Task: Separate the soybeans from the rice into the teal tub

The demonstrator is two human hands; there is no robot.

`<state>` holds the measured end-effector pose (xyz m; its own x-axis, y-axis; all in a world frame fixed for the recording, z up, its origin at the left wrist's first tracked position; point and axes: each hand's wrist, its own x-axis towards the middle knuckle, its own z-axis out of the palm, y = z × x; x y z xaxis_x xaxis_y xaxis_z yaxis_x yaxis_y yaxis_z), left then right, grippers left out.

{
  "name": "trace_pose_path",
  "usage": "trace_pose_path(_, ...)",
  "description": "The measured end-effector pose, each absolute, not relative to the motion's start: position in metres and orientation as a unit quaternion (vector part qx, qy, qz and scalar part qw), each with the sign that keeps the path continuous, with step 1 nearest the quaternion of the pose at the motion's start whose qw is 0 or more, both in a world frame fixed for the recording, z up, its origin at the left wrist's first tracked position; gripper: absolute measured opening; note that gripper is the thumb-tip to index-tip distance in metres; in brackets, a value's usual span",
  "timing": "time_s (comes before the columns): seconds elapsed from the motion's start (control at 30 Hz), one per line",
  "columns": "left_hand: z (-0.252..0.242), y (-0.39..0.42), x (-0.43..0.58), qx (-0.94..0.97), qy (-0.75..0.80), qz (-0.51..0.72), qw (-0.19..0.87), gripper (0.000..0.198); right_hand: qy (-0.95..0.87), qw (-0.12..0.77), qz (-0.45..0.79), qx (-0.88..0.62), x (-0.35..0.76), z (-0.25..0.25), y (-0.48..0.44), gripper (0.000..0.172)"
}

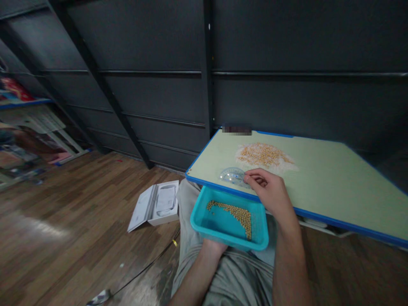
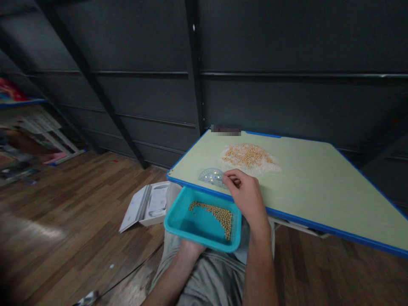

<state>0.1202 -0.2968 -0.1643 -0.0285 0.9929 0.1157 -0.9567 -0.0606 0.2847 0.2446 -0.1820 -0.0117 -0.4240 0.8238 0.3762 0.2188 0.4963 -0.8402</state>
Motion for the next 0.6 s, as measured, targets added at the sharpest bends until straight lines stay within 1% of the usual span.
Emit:
trace_pose_path(0.17,-0.162,-0.296,0.12,0.102,0.113,0.721,0.676,0.063,-0.768,0.432,0.28,-0.381,0.252,-0.008,-0.181,0.017)
trace_pose_path(0.3,-0.167,-0.295,0.118,0.09,0.112,0.722,0.676,0.067,-0.726,0.486,0.251,-0.417,0.26,-0.015,-0.17,0.022)
trace_pose_path(0.47,-0.167,-0.297,0.118,0.11,0.1,0.72,0.678,0.062,-0.661,0.548,0.25,-0.448,0.262,-0.022,-0.161,0.023)
trace_pose_path(0.53,-0.164,-0.298,0.119,0.117,0.099,0.716,0.681,0.058,-0.661,0.548,0.272,-0.435,0.26,-0.02,-0.163,0.023)
trace_pose_path(0.6,-0.161,-0.298,0.12,0.121,0.091,0.711,0.687,0.055,-0.682,0.523,0.308,-0.408,0.258,-0.016,-0.167,0.022)
